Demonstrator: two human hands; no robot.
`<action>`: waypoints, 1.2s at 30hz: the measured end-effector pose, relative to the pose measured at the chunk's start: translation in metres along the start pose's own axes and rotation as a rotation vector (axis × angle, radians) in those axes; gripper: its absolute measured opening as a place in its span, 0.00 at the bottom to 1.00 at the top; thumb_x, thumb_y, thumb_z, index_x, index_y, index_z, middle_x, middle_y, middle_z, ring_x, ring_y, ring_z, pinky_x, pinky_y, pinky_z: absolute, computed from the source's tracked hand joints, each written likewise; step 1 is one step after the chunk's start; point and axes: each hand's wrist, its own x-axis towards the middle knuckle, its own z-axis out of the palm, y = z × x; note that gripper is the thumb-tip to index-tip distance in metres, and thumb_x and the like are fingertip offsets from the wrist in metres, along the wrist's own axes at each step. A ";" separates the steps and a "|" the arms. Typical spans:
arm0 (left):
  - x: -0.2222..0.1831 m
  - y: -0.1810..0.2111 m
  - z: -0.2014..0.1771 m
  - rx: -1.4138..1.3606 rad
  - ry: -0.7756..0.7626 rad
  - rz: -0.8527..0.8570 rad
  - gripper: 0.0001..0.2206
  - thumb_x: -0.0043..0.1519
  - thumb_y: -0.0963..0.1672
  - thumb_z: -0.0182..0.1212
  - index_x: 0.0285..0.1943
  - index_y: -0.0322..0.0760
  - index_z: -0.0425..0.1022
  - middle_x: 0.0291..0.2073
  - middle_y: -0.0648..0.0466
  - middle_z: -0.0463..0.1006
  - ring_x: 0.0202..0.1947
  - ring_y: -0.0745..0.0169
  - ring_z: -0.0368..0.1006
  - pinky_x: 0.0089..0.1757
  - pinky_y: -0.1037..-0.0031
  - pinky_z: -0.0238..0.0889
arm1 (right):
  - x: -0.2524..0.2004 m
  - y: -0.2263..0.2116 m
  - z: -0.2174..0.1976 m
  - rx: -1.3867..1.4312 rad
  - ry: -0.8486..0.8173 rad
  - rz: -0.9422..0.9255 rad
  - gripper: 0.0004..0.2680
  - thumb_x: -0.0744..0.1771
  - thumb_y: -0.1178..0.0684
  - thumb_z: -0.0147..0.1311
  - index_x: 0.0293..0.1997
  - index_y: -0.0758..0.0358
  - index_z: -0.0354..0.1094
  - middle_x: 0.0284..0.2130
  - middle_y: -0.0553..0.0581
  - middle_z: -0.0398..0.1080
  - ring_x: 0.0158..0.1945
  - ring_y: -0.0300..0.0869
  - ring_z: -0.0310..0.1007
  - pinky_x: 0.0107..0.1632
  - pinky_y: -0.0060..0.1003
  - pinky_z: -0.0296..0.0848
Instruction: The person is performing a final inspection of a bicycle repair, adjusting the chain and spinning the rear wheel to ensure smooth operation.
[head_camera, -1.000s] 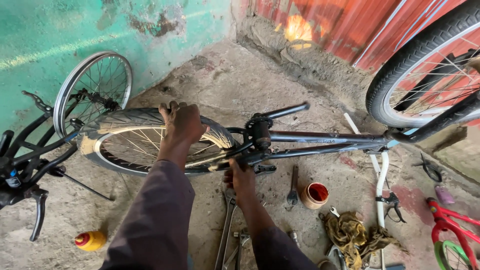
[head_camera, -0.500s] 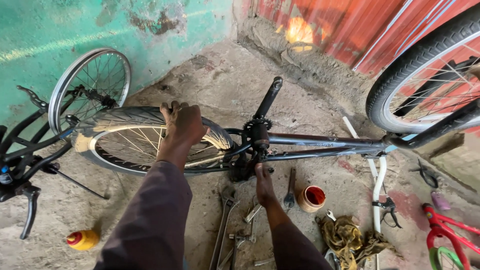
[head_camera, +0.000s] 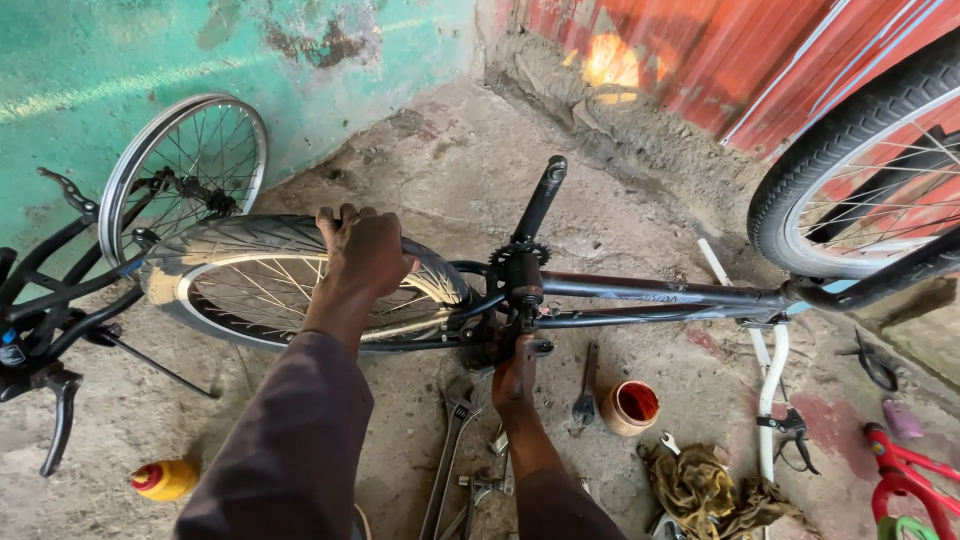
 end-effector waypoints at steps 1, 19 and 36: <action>0.000 0.000 -0.002 -0.008 -0.013 -0.001 0.15 0.59 0.50 0.69 0.48 0.37 0.80 0.44 0.42 0.79 0.59 0.41 0.68 0.63 0.41 0.35 | -0.001 -0.004 0.003 -0.007 0.001 -0.014 0.21 0.70 0.34 0.46 0.58 0.61 0.71 0.47 0.63 0.76 0.48 0.52 0.76 0.61 0.51 0.73; 0.002 0.004 0.001 0.011 -0.006 0.014 0.16 0.60 0.50 0.68 0.48 0.37 0.79 0.44 0.41 0.79 0.60 0.40 0.67 0.62 0.41 0.34 | -0.009 -0.007 -0.015 -0.622 0.197 -0.178 0.20 0.71 0.28 0.44 0.51 0.55 0.64 0.46 0.57 0.63 0.51 0.50 0.63 0.60 0.57 0.58; -0.001 -0.023 -0.030 -0.585 0.180 -0.029 0.24 0.77 0.55 0.37 0.60 0.32 0.68 0.40 0.34 0.72 0.30 0.35 0.72 0.24 0.55 0.63 | -0.072 -0.073 0.046 -0.386 0.338 -0.453 0.15 0.74 0.49 0.45 0.34 0.65 0.74 0.20 0.60 0.73 0.20 0.42 0.72 0.24 0.34 0.69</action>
